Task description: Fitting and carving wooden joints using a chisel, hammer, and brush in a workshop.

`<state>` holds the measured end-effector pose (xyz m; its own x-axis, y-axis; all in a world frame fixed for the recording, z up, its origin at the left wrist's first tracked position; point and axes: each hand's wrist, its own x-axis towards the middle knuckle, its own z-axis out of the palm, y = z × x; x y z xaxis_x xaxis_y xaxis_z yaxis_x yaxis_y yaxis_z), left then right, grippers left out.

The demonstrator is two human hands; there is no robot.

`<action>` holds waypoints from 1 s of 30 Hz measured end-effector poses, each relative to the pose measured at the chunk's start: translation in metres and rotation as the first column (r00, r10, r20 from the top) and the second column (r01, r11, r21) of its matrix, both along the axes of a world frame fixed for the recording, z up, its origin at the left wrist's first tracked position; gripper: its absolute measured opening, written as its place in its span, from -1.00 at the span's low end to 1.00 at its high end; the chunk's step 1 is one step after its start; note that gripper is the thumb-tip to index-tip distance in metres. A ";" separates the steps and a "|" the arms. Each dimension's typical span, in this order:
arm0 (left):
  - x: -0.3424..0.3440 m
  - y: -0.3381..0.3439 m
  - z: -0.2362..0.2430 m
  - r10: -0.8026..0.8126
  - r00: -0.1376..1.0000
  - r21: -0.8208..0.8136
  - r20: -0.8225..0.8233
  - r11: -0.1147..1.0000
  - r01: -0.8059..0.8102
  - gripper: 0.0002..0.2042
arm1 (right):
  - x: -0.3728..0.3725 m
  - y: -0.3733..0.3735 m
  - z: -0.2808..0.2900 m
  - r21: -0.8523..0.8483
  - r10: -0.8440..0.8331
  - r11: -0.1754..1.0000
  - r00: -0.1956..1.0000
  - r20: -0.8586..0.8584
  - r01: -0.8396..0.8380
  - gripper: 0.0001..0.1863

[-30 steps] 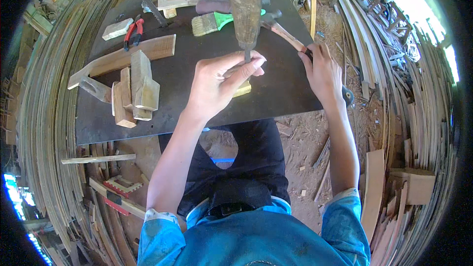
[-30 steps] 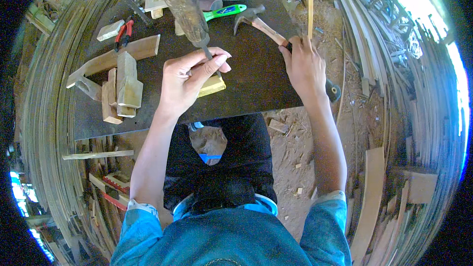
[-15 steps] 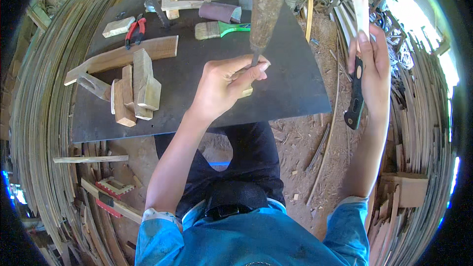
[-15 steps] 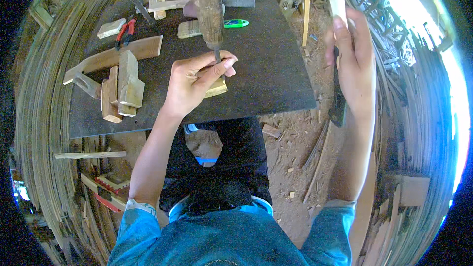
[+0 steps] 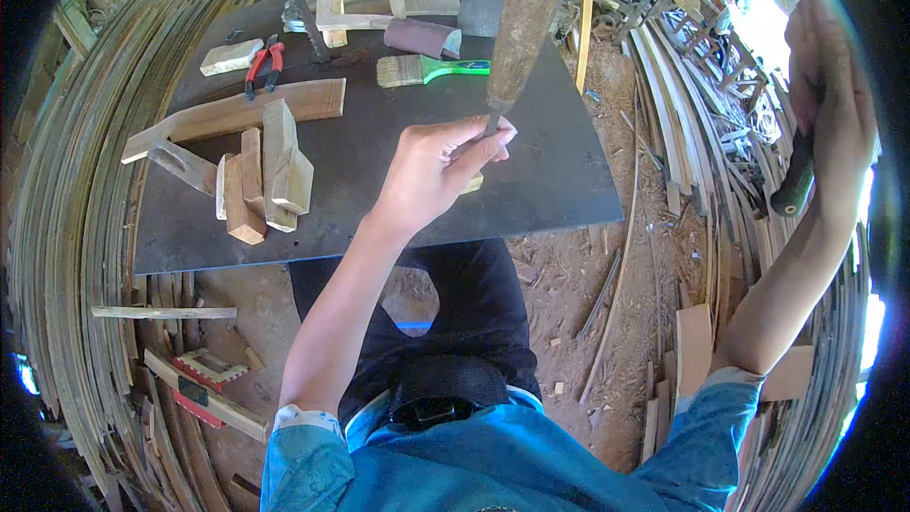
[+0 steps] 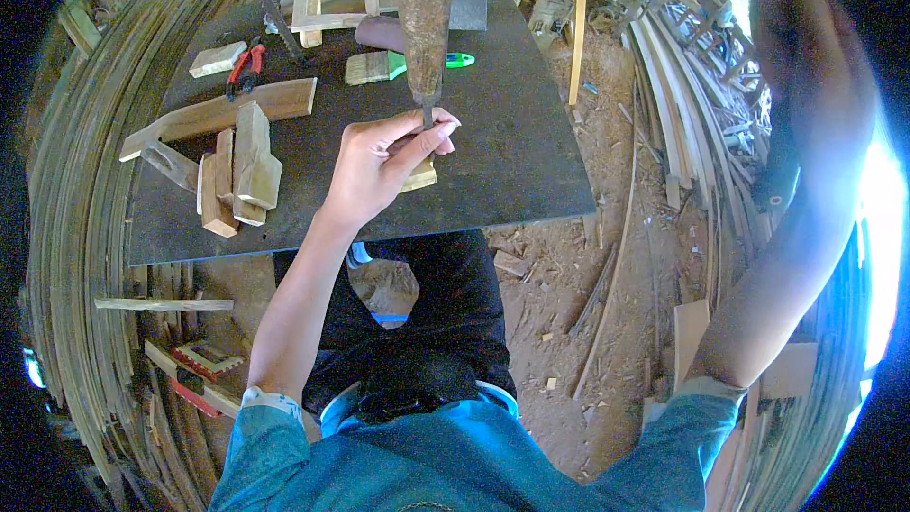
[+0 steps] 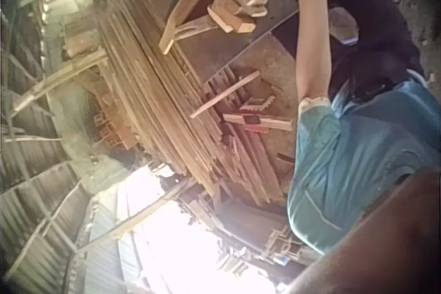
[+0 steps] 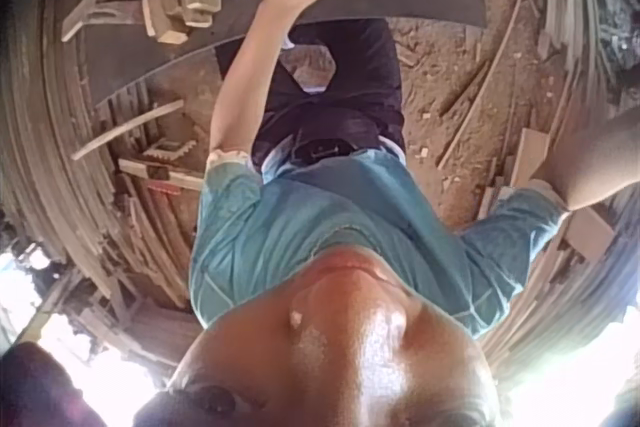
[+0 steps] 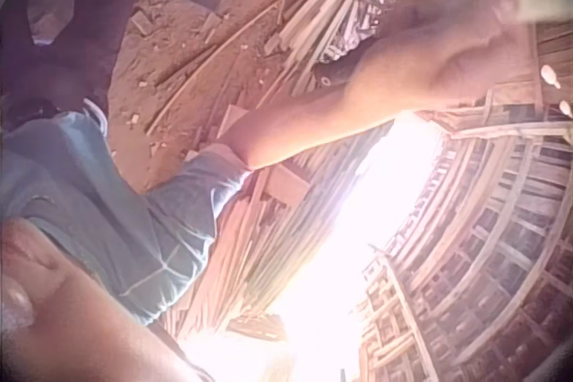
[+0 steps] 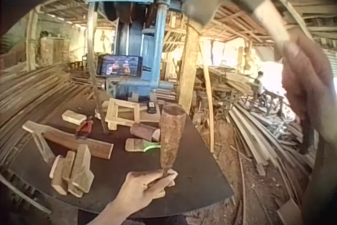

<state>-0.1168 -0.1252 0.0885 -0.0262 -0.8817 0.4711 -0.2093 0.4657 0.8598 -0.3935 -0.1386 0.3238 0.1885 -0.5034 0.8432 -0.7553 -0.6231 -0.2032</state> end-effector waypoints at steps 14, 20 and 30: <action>-0.006 -0.003 0.003 0.001 0.999 -0.054 0.037 0.999 0.001 -0.83 | -0.021 0.005 0.015 0.192 0.007 0.981 0.987 -0.159 0.024 -0.54; 0.010 -0.002 -0.015 0.028 0.981 -0.002 0.191 1.000 -0.028 -0.81 | 0.011 -0.010 -0.031 0.122 0.079 0.992 0.912 -0.403 -0.032 -0.51; -0.004 -0.005 -0.001 0.020 0.996 0.001 0.084 1.000 -0.020 -0.80 | -0.093 -0.042 -0.019 0.218 0.028 0.974 0.920 -0.390 0.063 -0.50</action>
